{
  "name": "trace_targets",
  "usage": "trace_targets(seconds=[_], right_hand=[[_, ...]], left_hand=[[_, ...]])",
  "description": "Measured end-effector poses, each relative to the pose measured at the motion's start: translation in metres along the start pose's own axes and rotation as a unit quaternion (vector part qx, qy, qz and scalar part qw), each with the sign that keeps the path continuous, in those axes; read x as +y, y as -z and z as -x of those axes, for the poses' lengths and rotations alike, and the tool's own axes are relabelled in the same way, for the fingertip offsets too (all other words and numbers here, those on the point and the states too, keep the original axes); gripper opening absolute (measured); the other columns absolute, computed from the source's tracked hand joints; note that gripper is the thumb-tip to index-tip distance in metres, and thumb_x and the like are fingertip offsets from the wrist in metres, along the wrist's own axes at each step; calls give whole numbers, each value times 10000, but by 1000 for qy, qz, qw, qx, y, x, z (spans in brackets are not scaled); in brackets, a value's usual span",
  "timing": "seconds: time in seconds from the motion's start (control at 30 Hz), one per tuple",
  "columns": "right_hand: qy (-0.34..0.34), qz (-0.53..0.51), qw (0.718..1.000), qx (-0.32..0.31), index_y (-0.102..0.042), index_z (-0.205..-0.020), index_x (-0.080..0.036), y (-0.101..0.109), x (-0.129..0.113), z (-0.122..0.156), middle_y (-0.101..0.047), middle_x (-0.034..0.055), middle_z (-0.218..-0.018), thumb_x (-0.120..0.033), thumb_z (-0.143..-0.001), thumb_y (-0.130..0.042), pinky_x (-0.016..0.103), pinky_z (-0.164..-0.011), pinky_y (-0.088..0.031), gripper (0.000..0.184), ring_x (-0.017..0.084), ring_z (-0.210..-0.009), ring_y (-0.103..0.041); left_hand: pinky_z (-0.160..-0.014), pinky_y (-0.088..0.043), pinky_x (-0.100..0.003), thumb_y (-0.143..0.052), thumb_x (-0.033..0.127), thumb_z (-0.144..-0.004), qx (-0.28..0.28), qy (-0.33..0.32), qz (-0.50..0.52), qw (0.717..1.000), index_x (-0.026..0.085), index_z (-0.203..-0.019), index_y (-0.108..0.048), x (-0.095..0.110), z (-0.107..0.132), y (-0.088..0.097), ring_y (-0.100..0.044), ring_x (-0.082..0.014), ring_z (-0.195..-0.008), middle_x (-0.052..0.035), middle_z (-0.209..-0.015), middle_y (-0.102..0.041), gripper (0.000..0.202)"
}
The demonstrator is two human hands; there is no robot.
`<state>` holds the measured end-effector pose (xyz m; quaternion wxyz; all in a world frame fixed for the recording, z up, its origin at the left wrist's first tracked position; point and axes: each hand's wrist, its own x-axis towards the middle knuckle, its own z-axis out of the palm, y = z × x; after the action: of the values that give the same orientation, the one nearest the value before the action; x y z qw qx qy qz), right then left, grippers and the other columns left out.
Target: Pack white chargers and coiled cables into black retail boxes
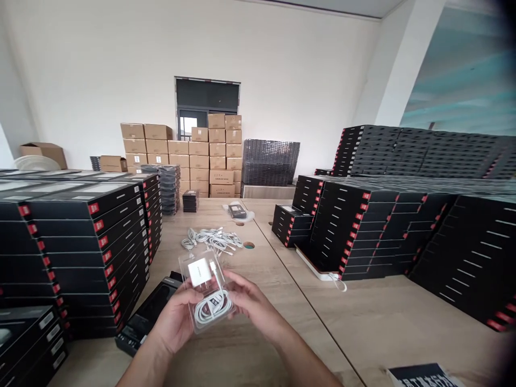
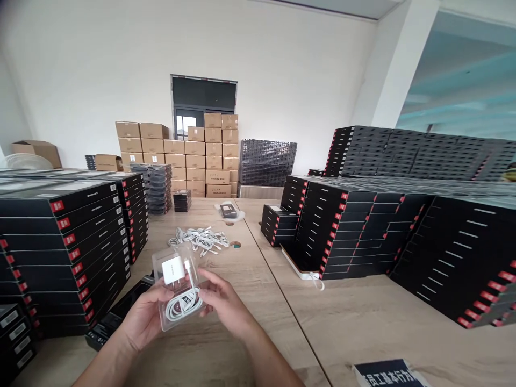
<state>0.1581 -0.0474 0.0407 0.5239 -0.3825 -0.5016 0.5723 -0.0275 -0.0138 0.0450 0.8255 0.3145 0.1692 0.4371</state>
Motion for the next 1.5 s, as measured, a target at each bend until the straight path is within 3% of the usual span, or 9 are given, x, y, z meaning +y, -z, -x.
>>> trace_targets(seconds=[0.27, 0.37, 0.43, 0.5, 0.6, 0.7, 1.03, 1.33, 1.5], right_hand=[[29, -14, 998, 53, -475, -1380, -287, 4, -4, -2, -675, 3, -845, -470, -796, -696, 281, -587, -524, 651, 176, -715, -660], [18, 5, 996, 87, -625, -1180, -239, 12, -2, -5, -676, -10, -778, -425, -758, -734, 252, -529, -513, 474, 153, -632, -637], [26, -6, 990, 136, -650, -1074, -220, 18, -1, -7, -688, -6, -772, -418, -752, -731, 258, -537, -524, 387, 155, -628, -644], [33, -25, 983, 179, -637, -1064, -228, 23, -1, -8, -697, -9, -770, -415, -753, -719, 266, -551, -531, 373, 160, -637, -662], [29, -39, 979, 200, -628, -1075, -236, 27, -2, -10, -709, -13, -762, -408, -748, -712, 259, -542, -520, 379, 159, -622, -675], [22, -42, 977, 207, -627, -1074, -234, 27, -2, -11, -721, -13, -757, -399, -743, -713, 250, -527, -507, 380, 157, -602, -678], [20, -114, 967, 227, -650, -1042, -222, 29, 0, -12, -732, 2, -756, -328, -744, -716, 241, -505, -501, 323, 159, -598, -682], [153, -221, 932, 243, -596, -1204, -314, 28, -8, -13, -737, -21, -963, -319, -724, -782, 315, -773, -560, 515, 153, -808, -689], [191, -170, 928, 270, -556, -1276, -322, 22, -9, -13, -726, -13, -993, -351, -750, -770, 329, -823, -559, 568, 149, -853, -676]], left_hand=[[-747, -513, -374, -680, 119, -619, -32, 101, -135, 985, 145, -1110, -649, -7, 6, -4, -689, -274, -848, -126, -955, -732, 492], [-850, -483, -398, -751, 262, -658, 41, 2, -255, 966, 213, -1250, -556, 1, 4, -1, -653, -295, -996, -126, -1109, -681, 625], [-976, -415, -415, -738, 378, -688, 153, -130, -398, 895, 239, -1311, -495, 11, 0, 9, -568, -303, -1161, -127, -1255, -606, 683], [-1074, -314, -451, -674, 442, -720, 225, -189, -596, 747, 215, -1314, -495, 19, -4, 24, -450, -331, -1286, -142, -1363, -522, 660], [-1109, -226, -509, -626, 443, -711, 256, -123, -787, 548, 169, -1288, -532, 19, -9, 48, -303, -397, -1384, -188, -1476, -395, 645], [-1083, -231, -546, -617, 459, -678, 264, -31, -841, 471, 175, -1307, -519, 13, -11, 63, -277, -421, -1398, -208, -1498, -365, 697], [-923, -408, -457, -571, 503, -642, 252, 60, -834, 487, 175, -1169, -578, 38, -9, 59, -505, -393, -1200, -189, -1232, -561, 621], [-1169, -43, -465, -609, 258, -612, 70, -203, -860, 463, 221, -1490, -274, 3, 6, 11, -368, -321, -1341, -137, -1407, -439, 940], [-1177, -26, -487, -629, 221, -601, 52, -259, -846, 462, 211, -1515, -194, -7, 7, -2, -375, -327, -1333, -145, -1413, -429, 1012]])
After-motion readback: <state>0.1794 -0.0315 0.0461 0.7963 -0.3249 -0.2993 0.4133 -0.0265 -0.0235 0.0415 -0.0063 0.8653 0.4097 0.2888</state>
